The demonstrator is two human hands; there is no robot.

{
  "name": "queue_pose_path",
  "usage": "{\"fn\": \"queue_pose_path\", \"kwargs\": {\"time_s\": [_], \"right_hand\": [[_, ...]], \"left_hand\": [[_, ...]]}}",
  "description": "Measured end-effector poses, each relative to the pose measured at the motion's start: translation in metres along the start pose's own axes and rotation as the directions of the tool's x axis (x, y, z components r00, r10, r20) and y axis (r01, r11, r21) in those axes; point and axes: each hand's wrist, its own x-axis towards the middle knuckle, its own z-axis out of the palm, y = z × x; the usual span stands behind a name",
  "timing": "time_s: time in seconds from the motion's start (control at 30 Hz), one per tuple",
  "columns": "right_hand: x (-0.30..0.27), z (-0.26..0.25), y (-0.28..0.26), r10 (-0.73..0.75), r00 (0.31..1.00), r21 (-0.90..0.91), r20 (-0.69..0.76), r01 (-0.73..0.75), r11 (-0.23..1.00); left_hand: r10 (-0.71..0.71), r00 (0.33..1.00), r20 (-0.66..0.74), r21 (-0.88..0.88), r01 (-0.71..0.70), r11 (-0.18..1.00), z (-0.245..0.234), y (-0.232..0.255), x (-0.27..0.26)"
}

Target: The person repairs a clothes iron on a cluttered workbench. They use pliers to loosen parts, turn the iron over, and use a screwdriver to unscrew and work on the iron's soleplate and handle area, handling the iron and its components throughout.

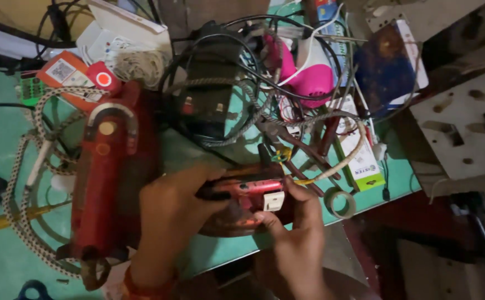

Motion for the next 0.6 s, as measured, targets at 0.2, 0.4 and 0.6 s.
{"fn": "queue_pose_path", "kwargs": {"time_s": [0.2, 0.4, 0.6], "right_hand": [[0.001, -0.003, -0.001, 0.036, 0.998, 0.086, 0.042, -0.040, 0.996], [-0.004, -0.008, 0.013, 0.120, 0.991, -0.093, 0.057, -0.114, 0.989], [0.008, -0.005, -0.005, 0.061, 0.996, -0.113, 0.067, -0.053, 0.992]], "left_hand": [[0.000, 1.000, -0.022, 0.009, 0.000, 1.000, 0.001, 0.007, -0.005], [0.109, 0.994, 0.002, 0.118, -0.108, 0.987, 0.006, 0.010, -0.013], [0.038, 0.999, -0.027, 0.126, -0.034, 0.991, 0.003, 0.016, -0.014]]}}
